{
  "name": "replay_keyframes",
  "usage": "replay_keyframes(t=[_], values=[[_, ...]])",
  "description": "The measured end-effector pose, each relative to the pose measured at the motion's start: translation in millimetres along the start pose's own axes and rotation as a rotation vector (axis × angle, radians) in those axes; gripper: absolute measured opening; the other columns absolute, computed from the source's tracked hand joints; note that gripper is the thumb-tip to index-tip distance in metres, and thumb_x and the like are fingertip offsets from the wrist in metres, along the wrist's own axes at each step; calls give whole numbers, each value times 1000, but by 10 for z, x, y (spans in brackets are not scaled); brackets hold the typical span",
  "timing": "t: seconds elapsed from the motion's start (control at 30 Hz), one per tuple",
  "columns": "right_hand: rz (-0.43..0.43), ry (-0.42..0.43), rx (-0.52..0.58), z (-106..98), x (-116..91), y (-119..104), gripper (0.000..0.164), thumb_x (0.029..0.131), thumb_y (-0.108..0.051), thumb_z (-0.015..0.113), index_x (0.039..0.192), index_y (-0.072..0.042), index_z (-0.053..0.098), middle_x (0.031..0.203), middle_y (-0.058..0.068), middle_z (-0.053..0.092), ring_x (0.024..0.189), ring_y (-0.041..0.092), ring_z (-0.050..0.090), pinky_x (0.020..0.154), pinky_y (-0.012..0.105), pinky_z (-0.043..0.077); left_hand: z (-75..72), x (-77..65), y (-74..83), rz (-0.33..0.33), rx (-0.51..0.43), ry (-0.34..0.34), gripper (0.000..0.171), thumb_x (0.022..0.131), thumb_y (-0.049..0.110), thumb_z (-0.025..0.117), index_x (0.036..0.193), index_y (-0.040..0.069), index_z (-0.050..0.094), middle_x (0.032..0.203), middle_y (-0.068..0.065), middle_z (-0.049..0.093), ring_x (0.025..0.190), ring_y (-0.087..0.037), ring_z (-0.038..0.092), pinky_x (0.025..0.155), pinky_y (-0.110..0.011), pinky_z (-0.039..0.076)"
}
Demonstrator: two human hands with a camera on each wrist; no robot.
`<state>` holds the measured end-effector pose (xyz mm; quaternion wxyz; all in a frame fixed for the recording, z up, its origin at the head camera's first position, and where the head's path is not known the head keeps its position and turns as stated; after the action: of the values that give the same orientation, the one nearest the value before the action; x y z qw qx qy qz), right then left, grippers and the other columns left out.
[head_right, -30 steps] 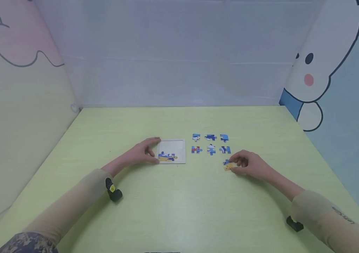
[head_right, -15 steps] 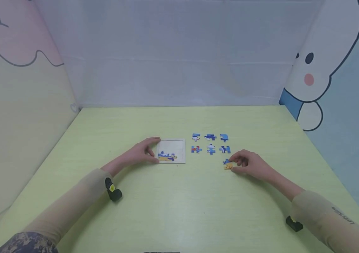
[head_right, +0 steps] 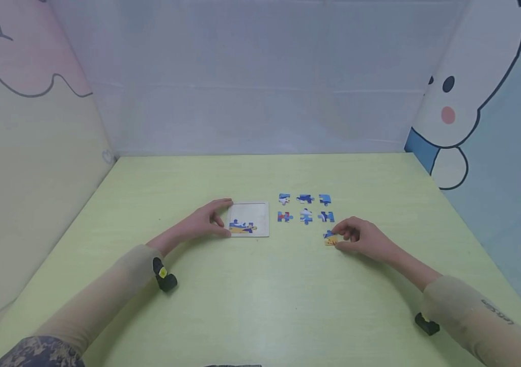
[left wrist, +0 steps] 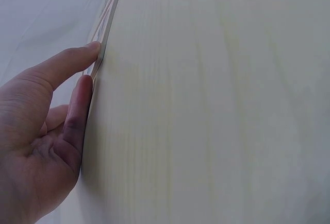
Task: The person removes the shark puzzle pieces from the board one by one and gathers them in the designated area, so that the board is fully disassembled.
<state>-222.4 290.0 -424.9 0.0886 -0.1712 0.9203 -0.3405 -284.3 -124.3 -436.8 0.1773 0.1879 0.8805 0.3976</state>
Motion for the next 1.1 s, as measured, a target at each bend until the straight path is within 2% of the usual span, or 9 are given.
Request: replay_keyframes(t=[0.2,0.33,0.47,0.77,1.0,1.1], values=[[15,-35,-57,-16,-10,-62,45,82,-27,80,121,-8,65,93,2,60,79,8,49,66,20,43,5,-1,-13,-11,-8,-11,93,78,24,84,155,19,33,165,2,23,96,-13,61,92,-29,45],[5,-53,-98,-36,-9,-154,55,81,-30,81,127,-6,62,106,6,65,88,12,53,70,21,46,5,7,-12,-9,3,-6,93,78,24,84,155,19,33,165,2,24,96,-13,62,92,-29,45],[-15,-43,-131,-32,48,-283,57,81,-30,80,129,-4,60,116,9,66,95,17,56,73,22,48,-4,4,-5,-10,1,-3,92,78,23,84,155,19,34,164,2,25,95,-13,61,91,-29,45],[-83,-22,-82,110,337,-630,54,85,-23,77,131,-3,59,117,14,65,97,23,59,68,25,49,5,-17,19,-18,-15,-15,94,77,22,84,155,17,32,165,1,22,97,-13,62,89,-28,46],[-165,-44,-55,335,602,-961,51,86,-19,76,131,-4,59,120,13,66,101,26,60,77,30,51,5,-24,46,-13,-13,-13,93,78,23,84,155,17,33,165,1,24,96,-13,62,92,-29,45],[-170,-55,-46,438,710,-1091,50,86,-20,75,131,-4,59,122,12,66,102,25,60,79,30,51,4,-19,44,-11,-12,-11,93,78,24,84,155,18,33,165,2,25,95,-13,62,93,-30,44]])
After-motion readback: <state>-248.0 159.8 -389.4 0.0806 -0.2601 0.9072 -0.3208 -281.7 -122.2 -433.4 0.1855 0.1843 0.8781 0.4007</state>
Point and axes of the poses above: each hand's wrist, its own x-axis towards the middle knuckle, its own z-axis out of the palm, y = z × x, the point moved 4 cm from there along x, towards the middle knuckle
